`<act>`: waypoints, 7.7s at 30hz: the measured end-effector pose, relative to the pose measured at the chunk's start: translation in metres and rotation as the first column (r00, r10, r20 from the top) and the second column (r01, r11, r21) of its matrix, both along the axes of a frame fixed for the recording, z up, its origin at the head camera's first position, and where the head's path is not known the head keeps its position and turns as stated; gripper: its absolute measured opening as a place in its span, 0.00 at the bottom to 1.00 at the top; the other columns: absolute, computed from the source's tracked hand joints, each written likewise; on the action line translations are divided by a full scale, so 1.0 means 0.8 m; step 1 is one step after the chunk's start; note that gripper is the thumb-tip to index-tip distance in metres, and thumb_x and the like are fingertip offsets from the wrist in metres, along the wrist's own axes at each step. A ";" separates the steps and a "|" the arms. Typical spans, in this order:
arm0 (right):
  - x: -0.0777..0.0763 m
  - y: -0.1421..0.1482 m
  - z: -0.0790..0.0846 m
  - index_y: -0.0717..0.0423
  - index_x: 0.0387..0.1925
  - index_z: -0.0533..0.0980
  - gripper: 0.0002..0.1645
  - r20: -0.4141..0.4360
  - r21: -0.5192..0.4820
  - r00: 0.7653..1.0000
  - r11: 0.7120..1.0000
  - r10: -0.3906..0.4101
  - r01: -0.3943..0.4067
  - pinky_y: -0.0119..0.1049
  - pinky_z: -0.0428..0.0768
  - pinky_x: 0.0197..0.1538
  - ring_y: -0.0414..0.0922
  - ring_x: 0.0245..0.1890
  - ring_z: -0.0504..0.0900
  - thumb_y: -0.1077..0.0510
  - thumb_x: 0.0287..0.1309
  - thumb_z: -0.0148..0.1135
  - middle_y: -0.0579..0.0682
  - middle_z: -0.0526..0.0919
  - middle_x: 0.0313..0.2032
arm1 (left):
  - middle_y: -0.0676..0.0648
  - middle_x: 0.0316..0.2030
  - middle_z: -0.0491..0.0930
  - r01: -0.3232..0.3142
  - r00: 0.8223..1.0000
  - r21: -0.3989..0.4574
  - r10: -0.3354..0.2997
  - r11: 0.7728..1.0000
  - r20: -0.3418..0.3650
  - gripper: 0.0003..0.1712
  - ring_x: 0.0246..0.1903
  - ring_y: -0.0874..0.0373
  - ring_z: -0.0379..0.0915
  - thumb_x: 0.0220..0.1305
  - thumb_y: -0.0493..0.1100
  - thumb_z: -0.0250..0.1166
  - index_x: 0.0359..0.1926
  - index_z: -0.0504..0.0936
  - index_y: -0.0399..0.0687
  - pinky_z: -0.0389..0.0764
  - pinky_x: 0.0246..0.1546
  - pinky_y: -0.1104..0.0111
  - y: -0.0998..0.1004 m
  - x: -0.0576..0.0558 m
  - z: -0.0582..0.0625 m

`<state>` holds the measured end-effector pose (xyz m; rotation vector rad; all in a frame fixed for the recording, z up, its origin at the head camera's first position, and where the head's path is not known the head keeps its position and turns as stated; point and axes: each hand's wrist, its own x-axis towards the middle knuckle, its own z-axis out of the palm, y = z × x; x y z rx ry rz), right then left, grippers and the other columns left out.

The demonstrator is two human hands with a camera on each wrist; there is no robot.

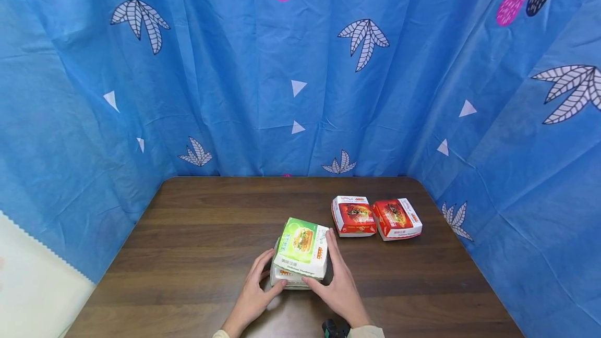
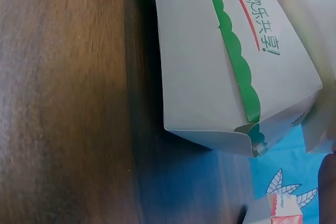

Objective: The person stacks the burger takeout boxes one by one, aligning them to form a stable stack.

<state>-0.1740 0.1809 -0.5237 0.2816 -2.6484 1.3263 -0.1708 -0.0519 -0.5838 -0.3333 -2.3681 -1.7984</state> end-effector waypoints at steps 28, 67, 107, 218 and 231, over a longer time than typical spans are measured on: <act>0.008 -0.003 0.000 0.49 0.82 0.52 0.65 -0.093 -0.080 0.990 0.990 0.110 -0.117 0.40 0.79 0.65 0.49 0.72 0.70 0.53 0.49 0.83 0.52 0.57 0.80 | 0.51 0.74 0.64 0.005 1.000 0.030 -0.005 1.000 0.006 0.46 0.69 0.50 0.66 0.63 0.51 0.75 0.78 0.62 0.64 0.78 0.64 0.59 0.000 -0.001 -0.002; 0.000 0.019 0.002 0.47 0.80 0.57 0.40 -0.114 -0.204 0.993 0.979 -0.022 -0.002 0.18 0.66 0.67 0.42 0.72 0.68 0.57 0.73 0.60 0.52 0.63 0.77 | 0.46 0.77 0.61 -0.049 0.997 0.079 0.044 0.996 0.063 0.60 0.74 0.45 0.60 0.54 0.53 0.80 0.80 0.54 0.53 0.68 0.73 0.57 0.002 0.006 0.003; -0.085 0.072 -0.038 0.56 0.79 0.52 0.59 -0.086 -0.143 0.885 0.885 -0.457 0.443 0.72 0.55 0.73 0.65 0.76 0.50 0.51 0.56 0.77 0.62 0.51 0.79 | 0.47 0.79 0.55 -0.010 0.998 0.113 0.017 0.994 -0.061 0.61 0.77 0.44 0.55 0.53 0.51 0.79 0.80 0.51 0.68 0.64 0.75 0.51 0.004 -0.007 0.045; -0.091 0.068 -0.040 0.54 0.80 0.51 0.59 -0.064 -0.224 0.913 0.898 -0.402 0.379 0.64 0.61 0.75 0.62 0.75 0.56 0.53 0.56 0.78 0.62 0.53 0.77 | 0.56 0.77 0.59 -0.041 0.996 0.039 0.044 0.998 -0.072 0.52 0.67 0.53 0.66 0.57 0.56 0.78 0.78 0.60 0.65 0.70 0.68 0.47 0.014 -0.006 0.066; -0.077 0.060 0.013 0.47 0.82 0.49 0.59 -0.105 -0.213 0.938 0.929 -0.331 0.304 0.60 0.63 0.74 0.57 0.76 0.56 0.53 0.59 0.76 0.56 0.53 0.79 | 0.54 0.78 0.58 -0.024 0.996 0.034 0.027 0.999 -0.090 0.51 0.67 0.53 0.66 0.59 0.56 0.77 0.78 0.60 0.63 0.71 0.66 0.46 0.013 -0.009 0.063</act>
